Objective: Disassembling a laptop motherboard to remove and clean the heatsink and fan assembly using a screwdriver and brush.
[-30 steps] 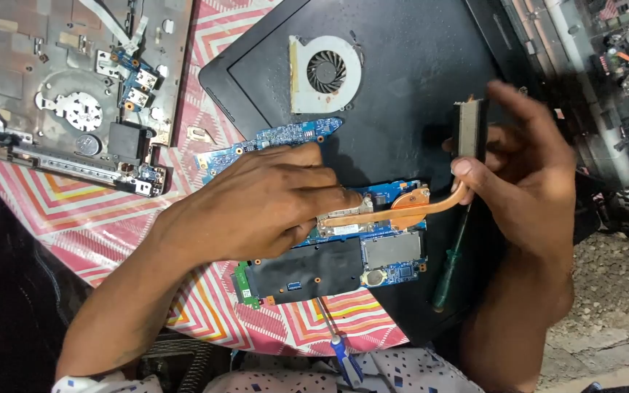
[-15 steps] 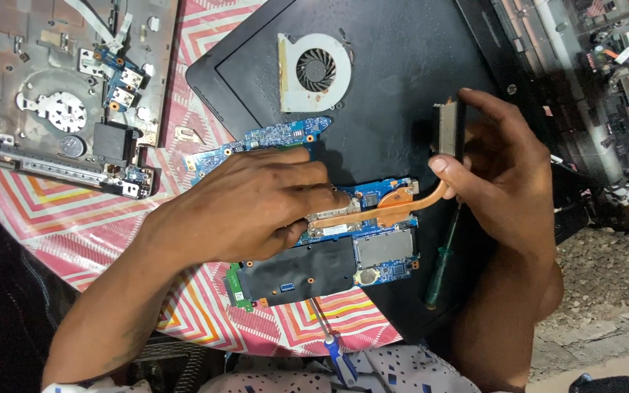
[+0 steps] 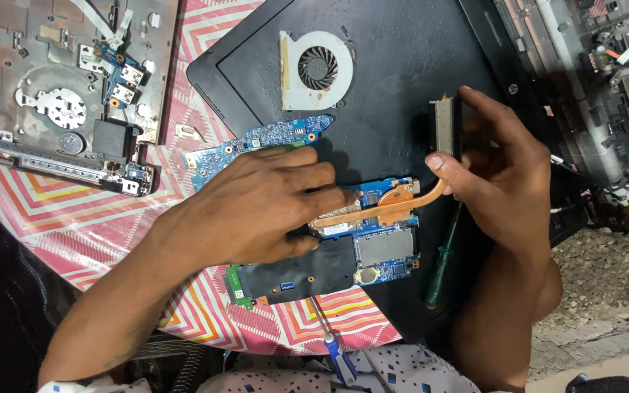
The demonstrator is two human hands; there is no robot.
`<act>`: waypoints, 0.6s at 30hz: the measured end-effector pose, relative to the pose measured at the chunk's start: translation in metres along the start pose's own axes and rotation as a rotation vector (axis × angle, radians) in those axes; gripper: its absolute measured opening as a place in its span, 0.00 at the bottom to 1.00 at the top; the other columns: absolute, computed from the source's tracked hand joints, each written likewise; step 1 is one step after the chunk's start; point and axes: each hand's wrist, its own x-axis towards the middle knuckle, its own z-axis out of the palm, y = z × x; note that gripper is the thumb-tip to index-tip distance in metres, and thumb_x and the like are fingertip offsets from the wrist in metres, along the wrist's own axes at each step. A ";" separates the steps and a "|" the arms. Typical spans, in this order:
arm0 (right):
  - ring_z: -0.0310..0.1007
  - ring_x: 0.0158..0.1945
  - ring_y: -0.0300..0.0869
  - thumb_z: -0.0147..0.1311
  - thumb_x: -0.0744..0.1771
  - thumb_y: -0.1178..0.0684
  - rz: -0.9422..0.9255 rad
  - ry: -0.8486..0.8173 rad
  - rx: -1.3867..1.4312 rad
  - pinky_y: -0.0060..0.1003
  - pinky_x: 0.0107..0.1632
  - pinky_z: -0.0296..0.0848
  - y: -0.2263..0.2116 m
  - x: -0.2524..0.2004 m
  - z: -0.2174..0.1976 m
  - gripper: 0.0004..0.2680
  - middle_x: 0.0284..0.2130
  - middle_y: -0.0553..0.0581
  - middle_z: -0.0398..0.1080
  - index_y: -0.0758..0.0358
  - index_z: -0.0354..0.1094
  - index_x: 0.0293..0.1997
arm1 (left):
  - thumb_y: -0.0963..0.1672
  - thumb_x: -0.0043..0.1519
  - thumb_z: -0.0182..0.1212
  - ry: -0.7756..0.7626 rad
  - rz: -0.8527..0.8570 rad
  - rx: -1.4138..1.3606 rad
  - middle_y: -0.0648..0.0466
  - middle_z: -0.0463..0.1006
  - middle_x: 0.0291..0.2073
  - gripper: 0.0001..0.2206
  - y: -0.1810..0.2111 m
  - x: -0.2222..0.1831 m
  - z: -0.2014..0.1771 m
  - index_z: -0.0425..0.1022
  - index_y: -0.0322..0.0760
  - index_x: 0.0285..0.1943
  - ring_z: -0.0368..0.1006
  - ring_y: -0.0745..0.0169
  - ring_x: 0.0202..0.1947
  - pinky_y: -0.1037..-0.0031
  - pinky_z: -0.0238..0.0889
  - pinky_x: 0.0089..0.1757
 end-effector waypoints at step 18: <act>0.64 0.27 0.39 0.57 0.71 0.54 -0.154 0.275 0.195 0.32 0.26 0.70 0.017 -0.005 -0.008 0.22 0.44 0.54 0.62 0.64 0.54 0.74 | 0.37 0.67 0.53 0.676 0.131 -0.249 0.37 0.75 0.45 0.06 -0.009 0.004 -0.005 0.72 0.24 0.47 0.79 0.49 0.43 0.70 0.82 0.43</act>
